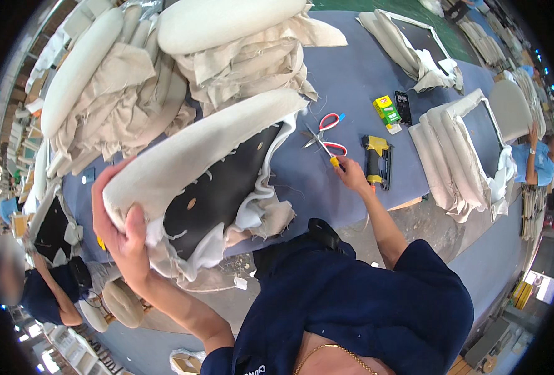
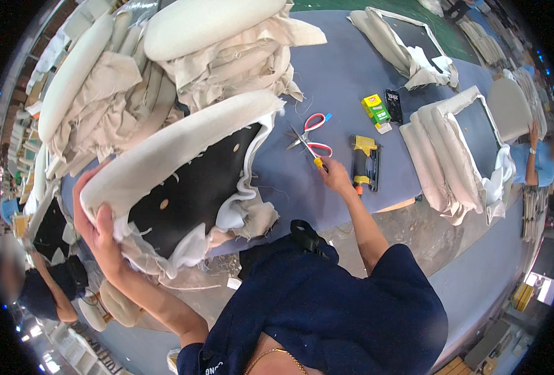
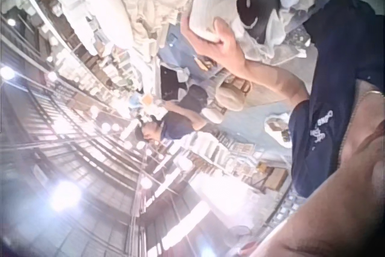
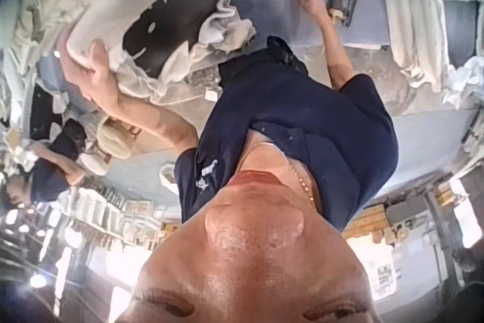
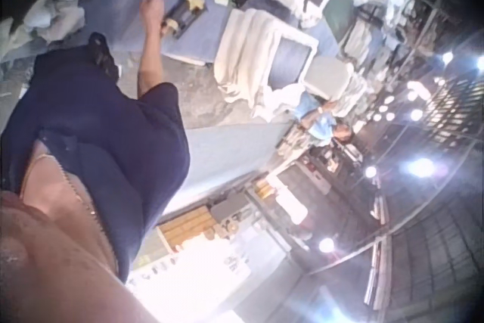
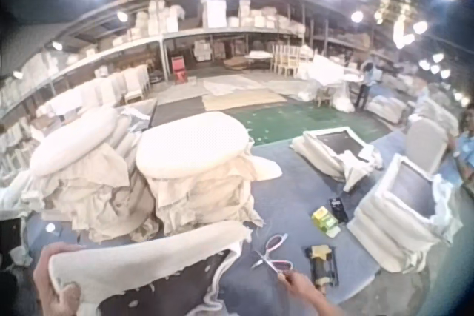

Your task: The person upholsters a chair armrest by wrapping it with fabric, securing it with a staple gun, and trimming excess material with scissors. They also use a screwdriver to adjust the fabric and a measuring tape to check dimensions. The process involves repeated stapling, cutting, and smoothing of the fabric to ensure a tight fit.

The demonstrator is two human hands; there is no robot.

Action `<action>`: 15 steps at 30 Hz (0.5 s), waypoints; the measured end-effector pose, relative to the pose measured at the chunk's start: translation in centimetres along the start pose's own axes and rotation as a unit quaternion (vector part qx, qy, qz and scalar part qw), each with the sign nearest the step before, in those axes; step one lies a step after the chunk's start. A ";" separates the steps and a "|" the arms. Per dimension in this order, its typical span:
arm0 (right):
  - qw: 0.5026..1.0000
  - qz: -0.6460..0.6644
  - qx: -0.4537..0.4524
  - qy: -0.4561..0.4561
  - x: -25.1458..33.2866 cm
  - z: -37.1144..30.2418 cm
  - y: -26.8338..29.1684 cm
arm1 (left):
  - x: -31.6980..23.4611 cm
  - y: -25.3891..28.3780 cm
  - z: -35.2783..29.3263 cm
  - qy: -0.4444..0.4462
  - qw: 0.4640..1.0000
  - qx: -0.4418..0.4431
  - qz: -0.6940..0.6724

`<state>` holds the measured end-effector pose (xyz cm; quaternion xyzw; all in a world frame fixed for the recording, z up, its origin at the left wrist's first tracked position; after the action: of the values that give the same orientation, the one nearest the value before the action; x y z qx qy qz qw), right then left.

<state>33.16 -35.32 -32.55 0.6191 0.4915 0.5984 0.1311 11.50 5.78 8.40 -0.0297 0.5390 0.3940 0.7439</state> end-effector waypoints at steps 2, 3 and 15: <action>0.962 0.259 0.080 -0.035 0.8 -0.9 -0.1 | -1.0 -0.4 -0.4 -0.008 1.000 0.006 -0.002; 0.922 0.378 0.061 -0.049 4.6 -2.3 0.9 | -1.2 -0.1 -0.9 -0.012 1.000 0.004 0.009; 0.899 0.277 -0.062 0.333 29.8 -14.2 14.1 | -1.6 0.2 -2.7 -0.030 0.998 -0.001 -0.048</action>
<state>21.26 -25.39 -0.19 0.4859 0.2771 0.8106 -0.1733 9.10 3.76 8.63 -0.0447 0.5143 0.3590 0.7775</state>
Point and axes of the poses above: each hand's wrist, its own z-axis towards the middle knuckle, its own y-axis out of the back of the hand, x = y × z, the point moved 4 cm from there along z, towards the middle knuckle, and after that the axes turned 4 degrees about -z, right-handed, at the moved point
